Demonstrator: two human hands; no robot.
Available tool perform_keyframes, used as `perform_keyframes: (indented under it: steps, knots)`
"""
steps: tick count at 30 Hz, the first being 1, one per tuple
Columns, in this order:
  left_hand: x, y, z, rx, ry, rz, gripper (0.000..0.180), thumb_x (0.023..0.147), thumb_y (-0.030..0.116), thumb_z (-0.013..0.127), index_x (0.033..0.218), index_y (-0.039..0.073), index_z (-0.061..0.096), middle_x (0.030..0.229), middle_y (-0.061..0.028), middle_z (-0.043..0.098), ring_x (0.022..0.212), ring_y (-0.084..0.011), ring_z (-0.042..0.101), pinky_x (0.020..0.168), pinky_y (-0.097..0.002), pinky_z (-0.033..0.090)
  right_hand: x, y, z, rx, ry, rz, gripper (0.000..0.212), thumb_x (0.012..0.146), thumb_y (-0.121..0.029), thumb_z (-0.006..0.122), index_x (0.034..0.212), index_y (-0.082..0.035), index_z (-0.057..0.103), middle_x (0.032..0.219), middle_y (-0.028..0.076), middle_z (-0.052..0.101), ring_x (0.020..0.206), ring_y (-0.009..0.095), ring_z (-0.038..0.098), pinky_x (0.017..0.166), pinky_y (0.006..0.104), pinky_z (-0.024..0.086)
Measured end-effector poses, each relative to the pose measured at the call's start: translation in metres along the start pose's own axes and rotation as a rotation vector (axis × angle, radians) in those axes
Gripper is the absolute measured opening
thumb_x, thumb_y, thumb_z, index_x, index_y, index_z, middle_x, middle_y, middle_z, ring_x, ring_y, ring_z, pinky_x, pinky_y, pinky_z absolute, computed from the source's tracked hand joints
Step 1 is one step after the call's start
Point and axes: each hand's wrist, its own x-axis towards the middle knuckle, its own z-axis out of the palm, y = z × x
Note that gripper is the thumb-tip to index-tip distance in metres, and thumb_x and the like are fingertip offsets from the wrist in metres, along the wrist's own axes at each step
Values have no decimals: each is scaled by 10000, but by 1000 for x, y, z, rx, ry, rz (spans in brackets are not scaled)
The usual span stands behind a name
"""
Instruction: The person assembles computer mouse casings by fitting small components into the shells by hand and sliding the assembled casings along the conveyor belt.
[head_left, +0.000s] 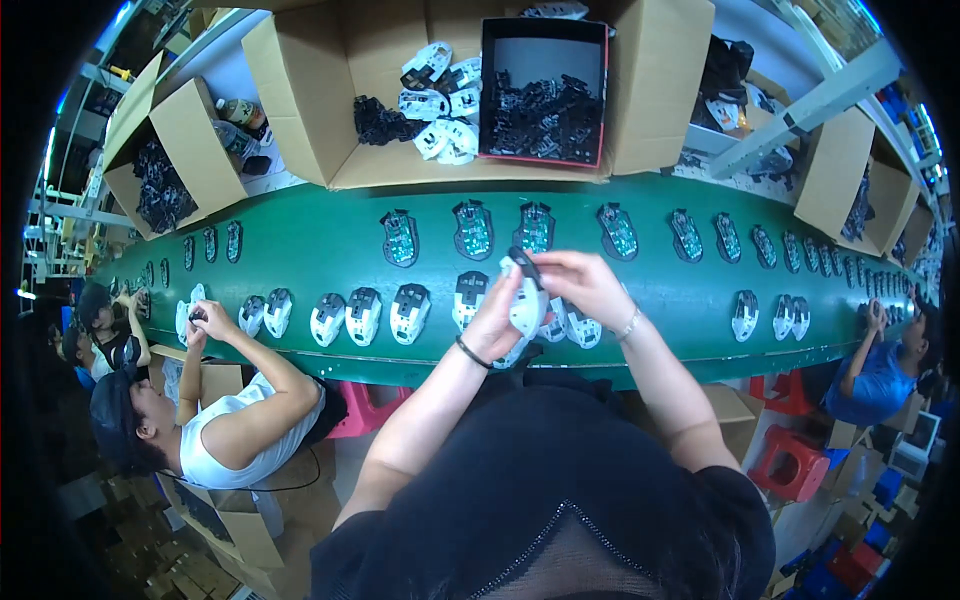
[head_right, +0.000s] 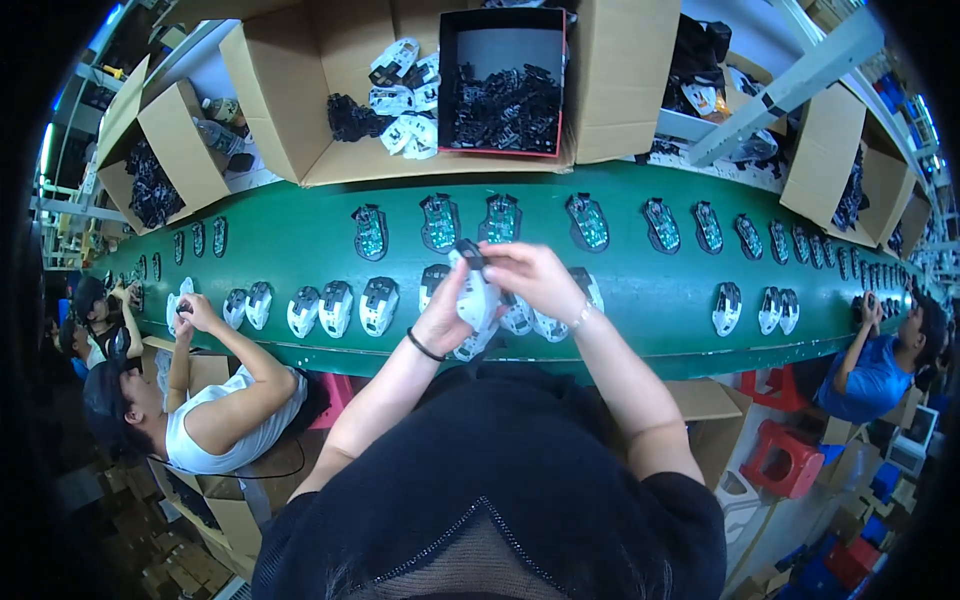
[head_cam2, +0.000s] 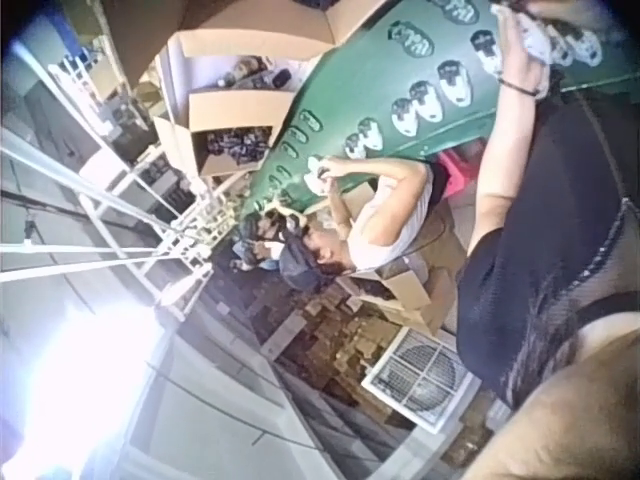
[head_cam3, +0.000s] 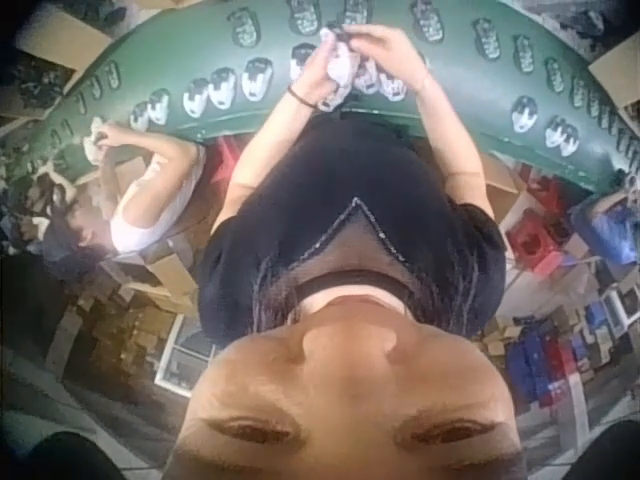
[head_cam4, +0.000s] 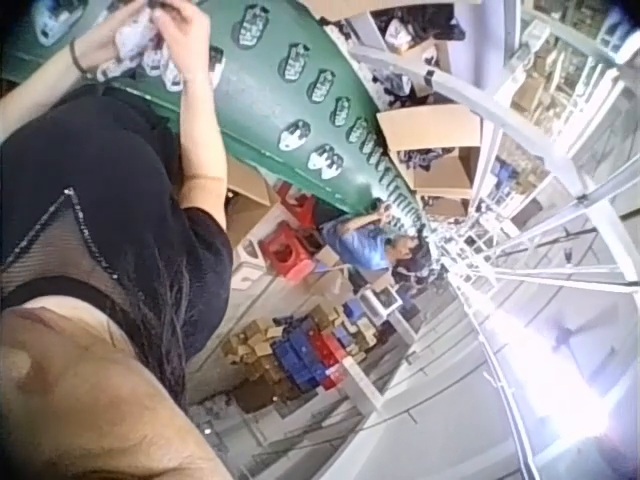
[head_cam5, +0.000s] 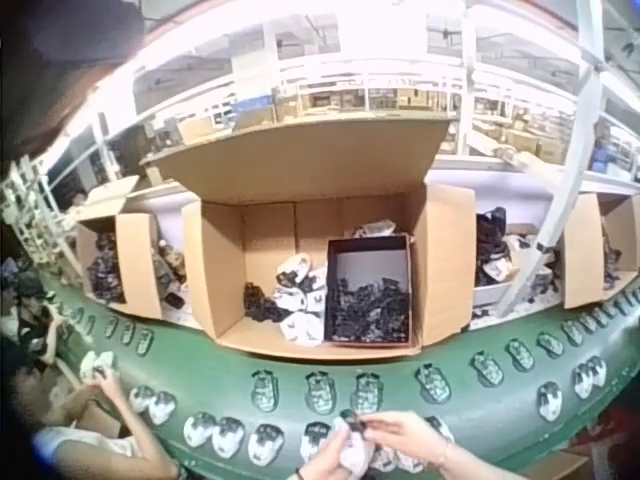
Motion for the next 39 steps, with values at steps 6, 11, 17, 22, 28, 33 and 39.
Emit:
perform_keyframes:
  steps: [6, 11, 17, 22, 28, 33, 39]
  knots:
    - [-22, 52, -26, 20, 105, 189, 565, 868, 466, 522, 1333, 186, 362, 1027, -67, 582, 880, -203, 599, 651, -340, 521, 183, -50, -68, -1304, 408, -514, 117, 712, -15, 573, 803, -38, 643, 830, 140, 595, 869, 301, 564, 780, 371, 458]
    - [-26, 77, -34, -48, 164, 180, 502, 889, 466, 483, 1312, 213, 395, 1009, -42, 571, 866, -196, 588, 642, -333, 505, 254, -47, -103, -1677, 269, -502, 198, 721, 21, 496, 808, -61, 654, 907, 129, 588, 963, 296, 511, 837, 365, 443]
    - [-13, 91, -52, -127, 194, 193, 511, 883, 486, 477, 1298, 194, 412, 963, -55, 600, 833, -204, 613, 616, -344, 513, 256, -61, -111, -1274, 310, -382, 94, 716, -26, 591, 805, -38, 621, 828, 139, 613, 858, 325, 570, 823, 386, 453]
    - [2, 98, -33, -103, 168, 162, 445, 883, 454, 503, 1217, 162, 470, 931, -45, 597, 817, -198, 613, 608, -320, 515, 261, -55, -104, -1477, 199, -463, 218, 718, -78, 637, 933, -49, 658, 892, 120, 623, 979, 313, 530, 898, 374, 412]
    - [-7, 101, -32, -153, 155, 202, 406, 894, 438, 484, 1175, 145, 495, 925, -49, 599, 843, -207, 610, 621, -329, 512, 248, -70, -112, -938, 338, -293, 175, 742, -138, 695, 876, -24, 691, 864, 72, 671, 627, 164, 599, 609, 301, 486]
    - [-5, 100, -19, -184, 170, 176, 327, 906, 406, 473, 1058, 123, 532, 937, -47, 615, 861, -222, 613, 655, -356, 517, 211, -86, -76, -101, 165, 96, 242, 833, -70, 626, 1056, 4, 571, 838, 82, 656, 624, 78, 575, 534, 165, 462]
    - [-8, 98, -3, -131, -8, 287, 359, 926, 423, 446, 1169, 162, 486, 1026, -30, 604, 937, -200, 594, 747, -364, 495, 101, -92, 26, -245, 68, 25, 205, 780, -65, 676, 966, 3, 621, 790, 51, 637, 643, 94, 599, 583, 198, 485]
